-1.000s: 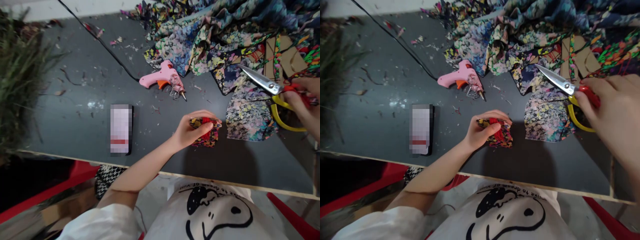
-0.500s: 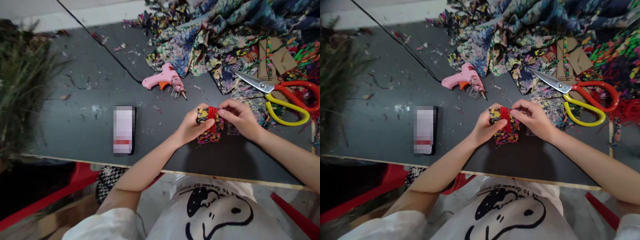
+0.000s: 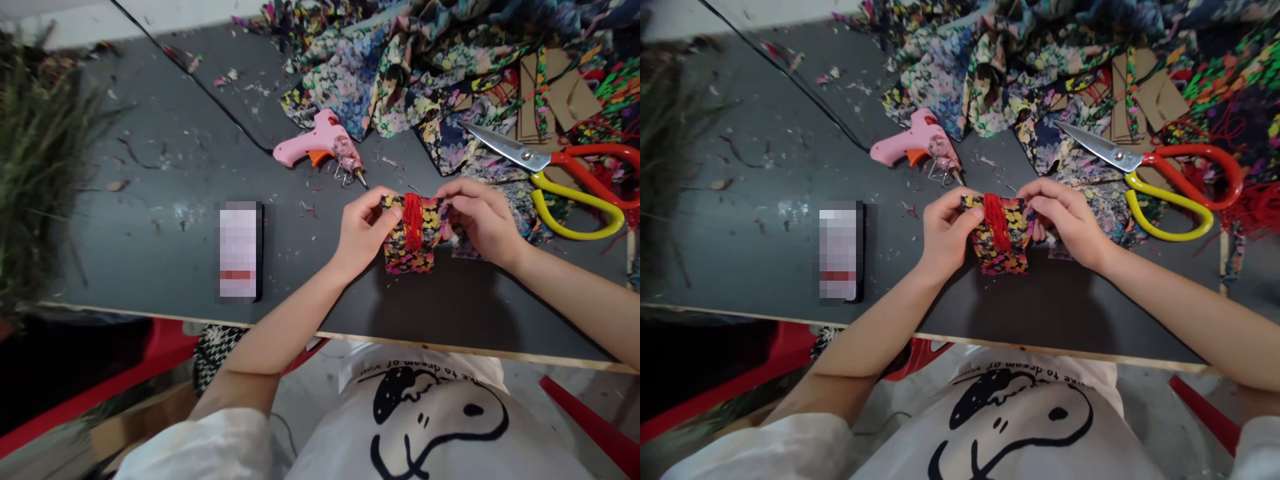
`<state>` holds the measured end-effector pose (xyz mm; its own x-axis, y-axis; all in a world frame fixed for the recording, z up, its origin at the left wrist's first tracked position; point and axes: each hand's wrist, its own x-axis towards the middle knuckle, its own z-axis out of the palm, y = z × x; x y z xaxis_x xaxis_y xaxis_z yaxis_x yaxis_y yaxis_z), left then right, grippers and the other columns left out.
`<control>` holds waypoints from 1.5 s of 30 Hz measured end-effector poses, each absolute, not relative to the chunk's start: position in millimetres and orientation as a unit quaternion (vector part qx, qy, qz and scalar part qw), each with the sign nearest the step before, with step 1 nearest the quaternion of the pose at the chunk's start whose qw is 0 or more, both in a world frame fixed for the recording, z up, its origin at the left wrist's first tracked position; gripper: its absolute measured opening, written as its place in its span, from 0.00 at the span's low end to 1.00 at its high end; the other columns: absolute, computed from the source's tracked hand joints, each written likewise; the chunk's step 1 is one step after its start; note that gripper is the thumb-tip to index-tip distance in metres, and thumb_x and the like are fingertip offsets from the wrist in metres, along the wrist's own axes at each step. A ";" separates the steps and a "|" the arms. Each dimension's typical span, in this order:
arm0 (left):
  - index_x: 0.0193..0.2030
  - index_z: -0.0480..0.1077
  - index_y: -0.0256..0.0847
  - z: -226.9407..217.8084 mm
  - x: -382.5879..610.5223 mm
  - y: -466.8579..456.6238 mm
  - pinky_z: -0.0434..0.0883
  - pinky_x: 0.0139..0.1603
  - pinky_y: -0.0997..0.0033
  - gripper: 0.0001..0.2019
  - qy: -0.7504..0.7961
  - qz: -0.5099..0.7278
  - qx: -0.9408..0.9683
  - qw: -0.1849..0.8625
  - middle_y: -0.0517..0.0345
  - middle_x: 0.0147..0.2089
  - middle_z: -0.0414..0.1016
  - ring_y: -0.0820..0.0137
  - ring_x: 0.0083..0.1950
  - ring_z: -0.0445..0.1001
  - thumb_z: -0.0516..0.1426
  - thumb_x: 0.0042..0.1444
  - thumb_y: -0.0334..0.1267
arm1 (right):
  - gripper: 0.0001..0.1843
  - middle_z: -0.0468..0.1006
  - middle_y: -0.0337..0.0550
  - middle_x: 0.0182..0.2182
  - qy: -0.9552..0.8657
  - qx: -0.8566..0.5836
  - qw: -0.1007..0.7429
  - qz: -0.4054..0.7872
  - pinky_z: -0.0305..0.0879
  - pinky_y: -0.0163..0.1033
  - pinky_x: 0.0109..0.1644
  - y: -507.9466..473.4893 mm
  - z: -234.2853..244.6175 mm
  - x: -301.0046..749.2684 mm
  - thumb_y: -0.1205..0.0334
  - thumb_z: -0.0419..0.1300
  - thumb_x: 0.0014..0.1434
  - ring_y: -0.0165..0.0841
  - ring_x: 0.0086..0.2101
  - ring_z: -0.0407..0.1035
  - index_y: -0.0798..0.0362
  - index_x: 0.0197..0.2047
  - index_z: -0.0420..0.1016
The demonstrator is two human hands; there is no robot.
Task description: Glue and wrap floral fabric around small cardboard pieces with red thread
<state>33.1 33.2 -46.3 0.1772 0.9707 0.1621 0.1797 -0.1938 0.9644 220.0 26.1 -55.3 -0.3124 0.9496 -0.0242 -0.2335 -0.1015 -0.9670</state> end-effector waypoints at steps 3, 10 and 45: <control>0.27 0.70 0.40 -47.7 33.1 32.6 0.62 0.25 0.79 0.09 0.446 0.449 0.632 0.446 0.66 0.24 0.67 0.79 0.25 0.63 0.59 0.54 0.41 | 0.11 0.70 0.32 0.23 -0.526 -0.374 0.445 0.621 0.58 0.29 0.20 26.2 -52.2 218.8 0.53 0.63 0.55 0.21 0.19 0.61 0.52 0.35 0.72; 0.29 0.72 0.43 -57.6 26.9 35.1 0.63 0.27 0.77 0.11 0.444 0.527 0.612 0.388 0.66 0.25 0.69 0.77 0.26 0.64 0.60 0.55 0.47 | 0.05 0.75 0.37 0.30 -0.591 -0.449 0.496 0.451 0.69 0.35 0.33 23.0 -51.5 222.2 0.62 0.57 0.61 0.28 0.29 0.70 0.50 0.39 0.75; 0.38 0.69 0.49 -39.6 27.5 24.5 0.73 0.33 0.67 0.05 0.293 0.542 0.731 0.292 0.62 0.30 0.73 0.71 0.33 0.75 0.56 0.60 0.45 | 0.15 0.77 0.44 0.37 -0.822 -0.267 0.401 0.303 0.65 0.38 0.43 16.7 -47.6 220.6 0.70 0.55 0.61 0.32 0.38 0.70 0.52 0.50 0.71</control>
